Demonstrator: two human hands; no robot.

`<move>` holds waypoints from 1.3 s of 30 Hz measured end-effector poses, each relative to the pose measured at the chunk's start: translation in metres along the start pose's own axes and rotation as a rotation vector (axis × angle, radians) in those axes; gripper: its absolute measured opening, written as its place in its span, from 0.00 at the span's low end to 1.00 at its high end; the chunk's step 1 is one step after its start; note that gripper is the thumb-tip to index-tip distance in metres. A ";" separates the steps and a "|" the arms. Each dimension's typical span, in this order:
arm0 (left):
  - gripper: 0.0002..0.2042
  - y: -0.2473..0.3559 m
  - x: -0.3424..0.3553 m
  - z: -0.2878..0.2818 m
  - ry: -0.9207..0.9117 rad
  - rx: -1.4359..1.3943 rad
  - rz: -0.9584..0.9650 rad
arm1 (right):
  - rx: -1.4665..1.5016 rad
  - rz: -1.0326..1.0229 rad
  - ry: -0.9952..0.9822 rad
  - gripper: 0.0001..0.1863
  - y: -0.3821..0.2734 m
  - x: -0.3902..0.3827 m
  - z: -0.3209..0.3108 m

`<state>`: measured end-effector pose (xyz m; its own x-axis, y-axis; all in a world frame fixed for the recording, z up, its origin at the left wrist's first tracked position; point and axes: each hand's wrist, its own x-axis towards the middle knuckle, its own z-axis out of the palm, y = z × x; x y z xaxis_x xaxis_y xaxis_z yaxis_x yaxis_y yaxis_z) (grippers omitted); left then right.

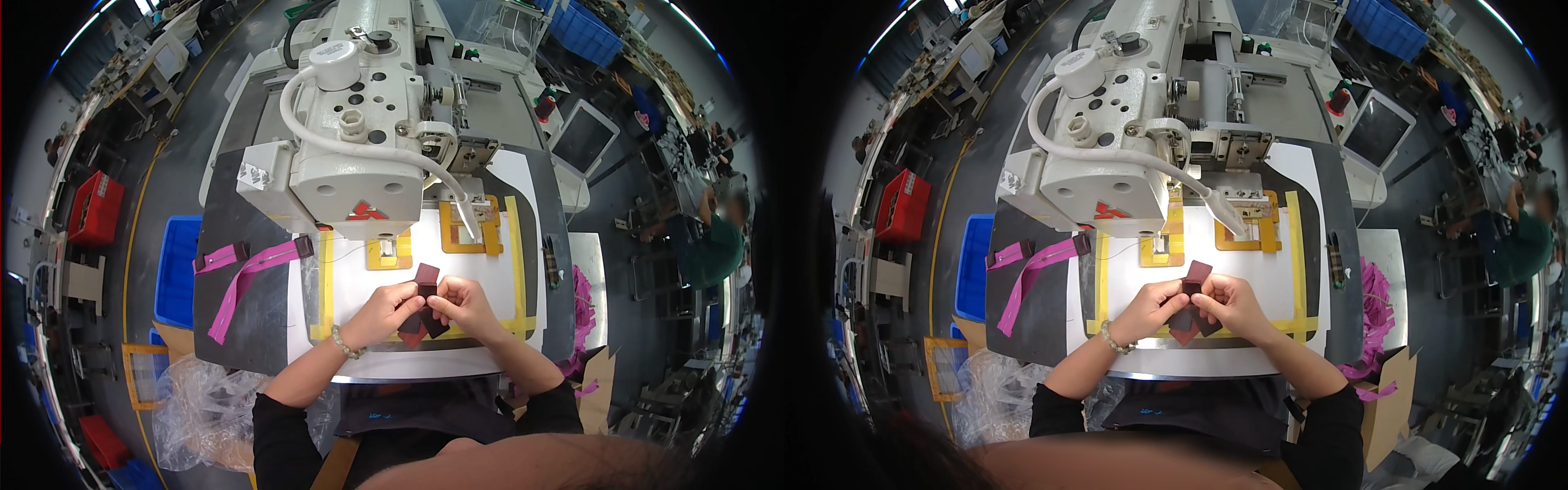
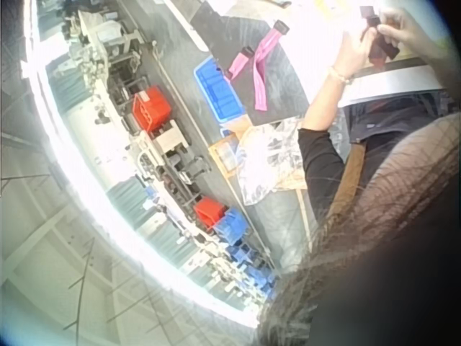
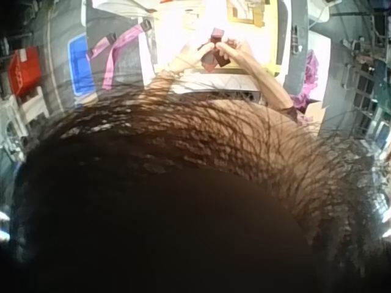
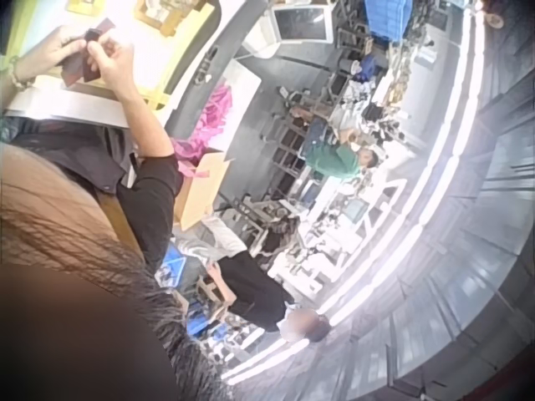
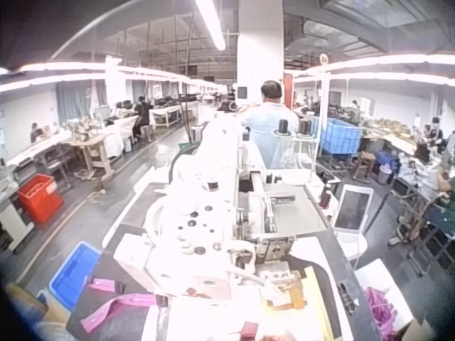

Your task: Sewing small leather patches onto pink straps using an industrial sewing machine.

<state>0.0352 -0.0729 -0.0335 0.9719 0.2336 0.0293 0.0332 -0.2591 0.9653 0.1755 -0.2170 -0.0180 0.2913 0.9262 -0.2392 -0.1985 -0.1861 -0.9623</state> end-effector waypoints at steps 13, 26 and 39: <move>0.11 0.008 0.002 0.000 0.091 -0.111 -0.005 | -0.024 0.018 -0.031 0.10 0.002 -0.002 0.005; 0.09 0.004 0.002 0.000 0.124 -0.044 0.019 | -0.002 0.014 -0.049 0.09 0.009 0.000 0.005; 0.12 0.004 0.004 -0.029 0.224 0.049 -0.069 | -0.175 0.067 -0.106 0.08 -0.022 0.040 0.001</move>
<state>0.0324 -0.0461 -0.0223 0.8913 0.4528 0.0252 0.1147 -0.2788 0.9535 0.1908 -0.1754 -0.0059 0.1808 0.9376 -0.2971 -0.0458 -0.2937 -0.9548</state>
